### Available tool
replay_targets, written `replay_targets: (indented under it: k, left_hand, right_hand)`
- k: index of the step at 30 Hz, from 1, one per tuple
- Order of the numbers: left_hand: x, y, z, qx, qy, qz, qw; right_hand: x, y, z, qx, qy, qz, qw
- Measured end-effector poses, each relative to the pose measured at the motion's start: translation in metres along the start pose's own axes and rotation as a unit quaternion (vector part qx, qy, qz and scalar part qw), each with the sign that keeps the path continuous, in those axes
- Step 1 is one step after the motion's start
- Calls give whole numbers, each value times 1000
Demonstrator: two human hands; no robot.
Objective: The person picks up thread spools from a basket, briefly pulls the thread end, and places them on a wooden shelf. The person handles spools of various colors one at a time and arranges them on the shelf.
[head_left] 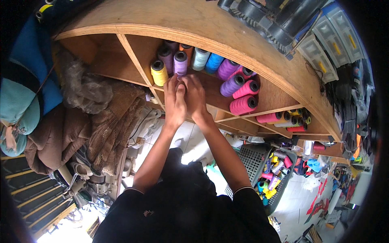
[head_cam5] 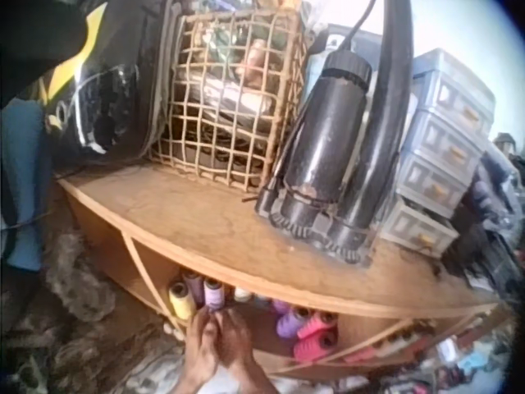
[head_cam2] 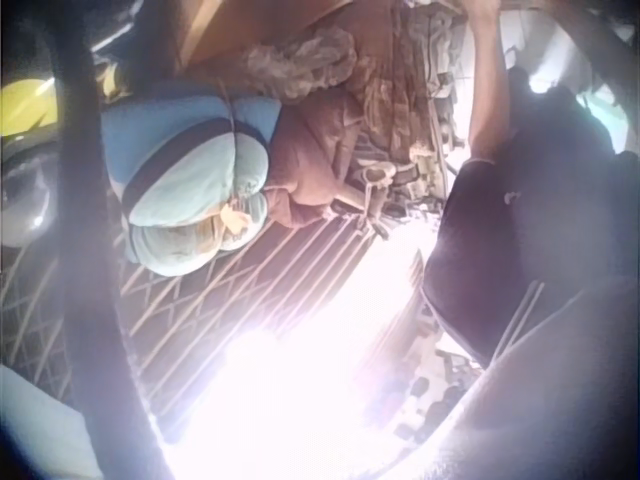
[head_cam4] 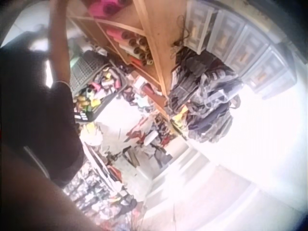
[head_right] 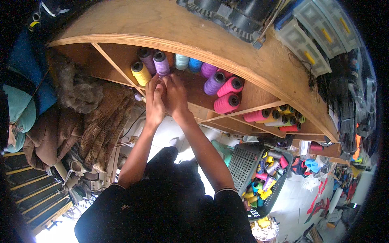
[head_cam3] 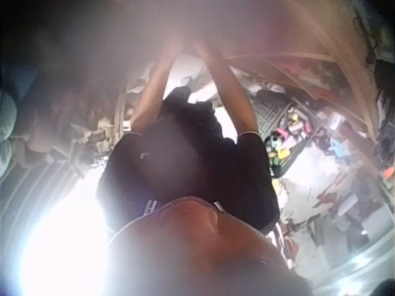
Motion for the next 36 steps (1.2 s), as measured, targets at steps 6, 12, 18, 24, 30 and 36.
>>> replay_targets:
  k: [6, 12, 18, 24, 30, 36]
  left_hand:
    - [7, -2, 0, 21, -8, -16, 1000]
    - [-10, 2, 19, 24, 60, 37, 997]
    - [22, -54, 103, -438, -252, 576, 642]
    - [51, -37, 169, -564, -277, 335, 702]
    - [119, 24, 249, 39, -585, 50, 808]
    - [154, -8, 334, 308, -678, 0, 667]
  right_hand:
    - [6, 3, 2, -26, -12, 30, 999]
    - [-10, 0, 0, 16, 14, -23, 999]
    - [-65, -55, 90, -11, -112, -83, 990]
    - [-111, 19, 178, 207, -68, 2, 976]
    - [-171, 82, 263, 615, 252, -476, 576]
    - [-221, 104, 318, 515, 404, -688, 314]
Point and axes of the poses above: each hand's wrist, its own z-axis away from the middle knuckle, its own x-axis out of the palm, y = z × x, the point moved 5 cm from there along -z, towards the middle knuckle, and after that the axes turned 14 degrees about y, right-handed, at the moved point
